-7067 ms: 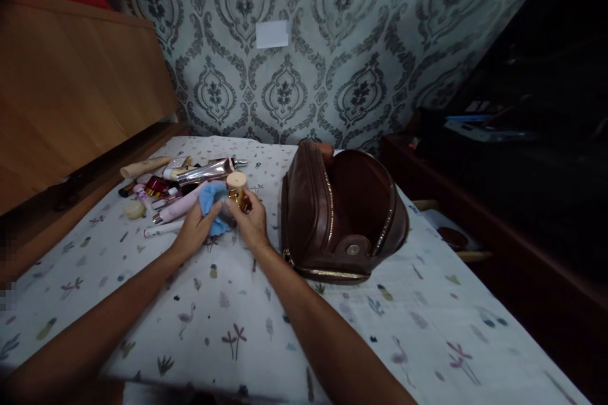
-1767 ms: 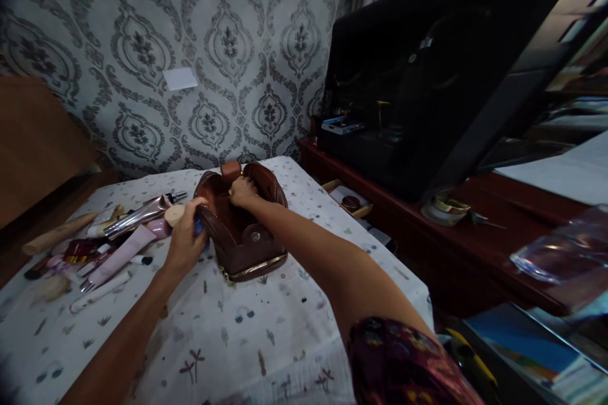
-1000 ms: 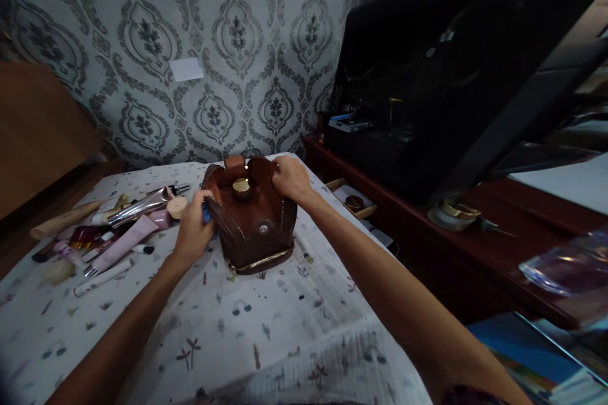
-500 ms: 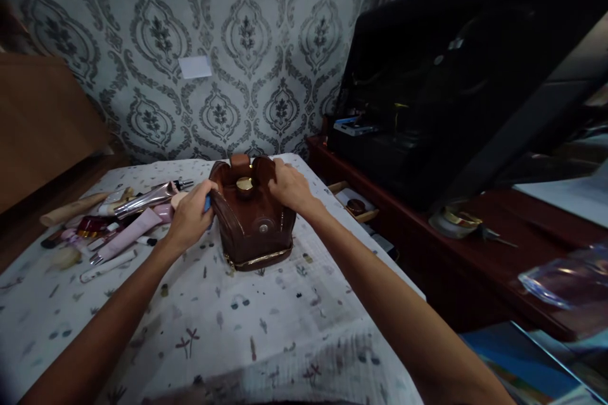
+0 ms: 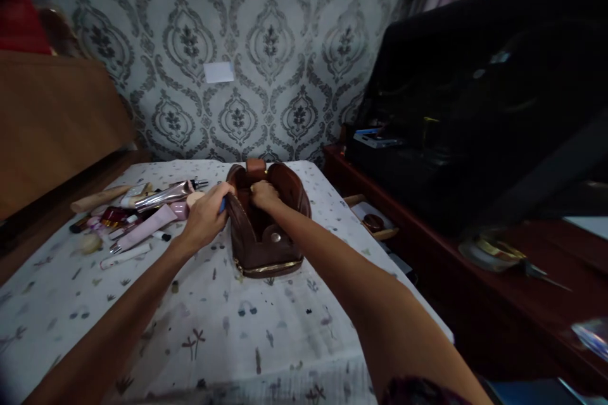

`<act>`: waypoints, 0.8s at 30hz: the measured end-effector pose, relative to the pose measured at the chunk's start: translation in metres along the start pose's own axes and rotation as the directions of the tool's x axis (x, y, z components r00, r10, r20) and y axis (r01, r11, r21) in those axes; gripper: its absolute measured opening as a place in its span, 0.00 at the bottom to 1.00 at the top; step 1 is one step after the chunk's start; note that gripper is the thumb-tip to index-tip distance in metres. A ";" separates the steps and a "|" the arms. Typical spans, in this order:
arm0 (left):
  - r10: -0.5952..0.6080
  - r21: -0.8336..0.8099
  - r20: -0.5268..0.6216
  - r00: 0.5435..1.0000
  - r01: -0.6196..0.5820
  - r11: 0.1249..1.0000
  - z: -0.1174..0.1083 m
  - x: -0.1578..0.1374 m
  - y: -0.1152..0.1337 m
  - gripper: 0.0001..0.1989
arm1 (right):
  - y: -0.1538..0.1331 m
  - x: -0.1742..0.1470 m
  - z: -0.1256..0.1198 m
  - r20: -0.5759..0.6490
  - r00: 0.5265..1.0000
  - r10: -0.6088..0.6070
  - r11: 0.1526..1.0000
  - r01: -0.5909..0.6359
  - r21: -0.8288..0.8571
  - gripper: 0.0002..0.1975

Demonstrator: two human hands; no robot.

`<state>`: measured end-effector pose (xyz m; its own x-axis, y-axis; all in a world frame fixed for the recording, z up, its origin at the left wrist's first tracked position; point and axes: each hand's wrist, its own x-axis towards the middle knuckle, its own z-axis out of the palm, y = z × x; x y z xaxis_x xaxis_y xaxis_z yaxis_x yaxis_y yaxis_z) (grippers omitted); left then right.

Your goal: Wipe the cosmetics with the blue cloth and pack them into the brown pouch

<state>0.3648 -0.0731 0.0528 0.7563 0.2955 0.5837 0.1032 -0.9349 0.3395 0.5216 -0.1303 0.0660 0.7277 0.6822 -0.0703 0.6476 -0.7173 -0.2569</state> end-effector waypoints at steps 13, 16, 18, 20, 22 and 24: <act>-0.049 -0.059 0.064 0.997 0.052 0.997 0.001 -0.012 0.003 0.26 | 0.006 0.009 0.011 0.014 0.998 -0.068 0.996 0.069 -0.058 0.19; -0.041 -0.091 0.021 0.999 0.042 0.995 0.005 -0.021 -0.004 0.33 | 0.005 0.009 0.008 0.001 0.999 -0.052 0.998 0.052 -0.021 0.19; -0.101 -0.012 0.037 0.994 0.102 0.995 0.008 -0.028 -0.014 0.33 | 0.003 0.009 0.001 -0.015 0.999 -0.050 0.999 0.050 0.011 0.18; -0.187 0.115 0.070 0.980 0.178 0.977 0.009 -0.035 -0.028 0.27 | 0.001 0.010 -0.009 -0.041 0.997 -0.069 0.996 0.071 0.050 0.17; -0.263 0.215 0.074 0.962 0.242 0.946 0.007 -0.039 -0.046 0.20 | -0.001 0.008 -0.022 -0.082 0.990 -0.113 0.988 0.120 0.097 0.16; -0.327 0.259 0.040 0.944 0.306 0.916 0.004 -0.041 -0.065 0.18 | -0.002 0.000 -0.032 -0.153 0.975 -0.160 0.974 0.181 0.139 0.18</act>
<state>0.3295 -0.0252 0.0034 0.7063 0.5767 0.4105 0.4936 -0.8169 0.2983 0.5277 -0.1336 0.0972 0.6408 0.7584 0.1194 0.7309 -0.5551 -0.3969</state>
